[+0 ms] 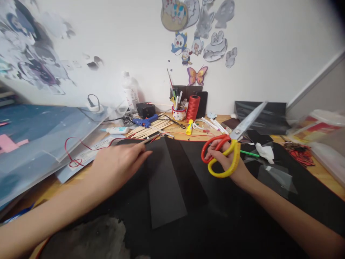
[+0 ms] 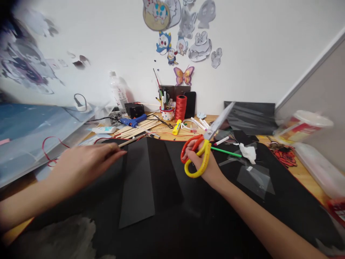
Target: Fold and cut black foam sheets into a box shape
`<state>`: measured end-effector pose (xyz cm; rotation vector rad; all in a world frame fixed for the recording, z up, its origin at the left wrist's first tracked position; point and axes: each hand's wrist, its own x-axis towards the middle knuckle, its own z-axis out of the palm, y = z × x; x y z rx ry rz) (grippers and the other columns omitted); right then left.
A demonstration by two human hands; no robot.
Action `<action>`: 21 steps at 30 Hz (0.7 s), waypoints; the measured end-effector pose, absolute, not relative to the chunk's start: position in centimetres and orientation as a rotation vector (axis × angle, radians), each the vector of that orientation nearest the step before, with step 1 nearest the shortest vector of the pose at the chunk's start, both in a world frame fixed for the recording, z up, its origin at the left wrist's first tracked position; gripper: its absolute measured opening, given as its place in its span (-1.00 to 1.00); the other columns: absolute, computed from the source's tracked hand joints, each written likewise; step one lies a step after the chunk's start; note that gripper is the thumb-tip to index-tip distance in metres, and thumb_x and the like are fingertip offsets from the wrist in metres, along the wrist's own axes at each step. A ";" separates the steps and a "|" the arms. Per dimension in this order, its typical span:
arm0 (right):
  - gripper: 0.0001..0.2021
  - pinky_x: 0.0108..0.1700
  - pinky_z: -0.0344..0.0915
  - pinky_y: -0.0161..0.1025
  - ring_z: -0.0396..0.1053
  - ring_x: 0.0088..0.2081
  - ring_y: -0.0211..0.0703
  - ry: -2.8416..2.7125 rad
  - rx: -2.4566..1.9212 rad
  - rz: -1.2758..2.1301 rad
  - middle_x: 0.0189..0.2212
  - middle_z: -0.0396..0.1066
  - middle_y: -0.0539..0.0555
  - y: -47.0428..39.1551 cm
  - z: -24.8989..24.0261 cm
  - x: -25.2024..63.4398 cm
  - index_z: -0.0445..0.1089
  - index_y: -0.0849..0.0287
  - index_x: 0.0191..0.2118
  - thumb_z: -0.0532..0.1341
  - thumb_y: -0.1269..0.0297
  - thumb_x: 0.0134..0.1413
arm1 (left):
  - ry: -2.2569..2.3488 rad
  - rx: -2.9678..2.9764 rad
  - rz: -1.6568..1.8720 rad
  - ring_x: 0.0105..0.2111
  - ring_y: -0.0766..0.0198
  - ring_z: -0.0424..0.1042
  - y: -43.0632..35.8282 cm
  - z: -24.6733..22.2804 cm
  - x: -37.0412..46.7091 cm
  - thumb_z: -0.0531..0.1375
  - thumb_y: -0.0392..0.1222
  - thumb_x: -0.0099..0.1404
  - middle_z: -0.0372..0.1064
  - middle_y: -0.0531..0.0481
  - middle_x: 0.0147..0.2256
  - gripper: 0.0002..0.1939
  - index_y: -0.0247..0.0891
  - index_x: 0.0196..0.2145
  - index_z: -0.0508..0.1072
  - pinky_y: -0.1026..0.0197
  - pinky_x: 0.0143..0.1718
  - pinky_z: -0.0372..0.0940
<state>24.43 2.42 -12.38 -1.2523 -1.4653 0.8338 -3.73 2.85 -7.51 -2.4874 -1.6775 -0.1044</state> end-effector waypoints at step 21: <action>-0.93 -0.44 0.29 -0.27 0.35 -0.53 -0.26 -1.713 -1.115 1.093 -0.58 0.33 -0.08 8.6 -15.1 20.6 0.17 0.14 -0.42 0.11 0.41 -0.10 | -0.842 -3.229 0.311 0.19 -0.03 -0.02 10.1 -11.9 2.0 0.18 0.18 0.09 0.02 -0.12 0.20 -0.25 -0.14 0.17 0.11 -0.05 0.12 -0.12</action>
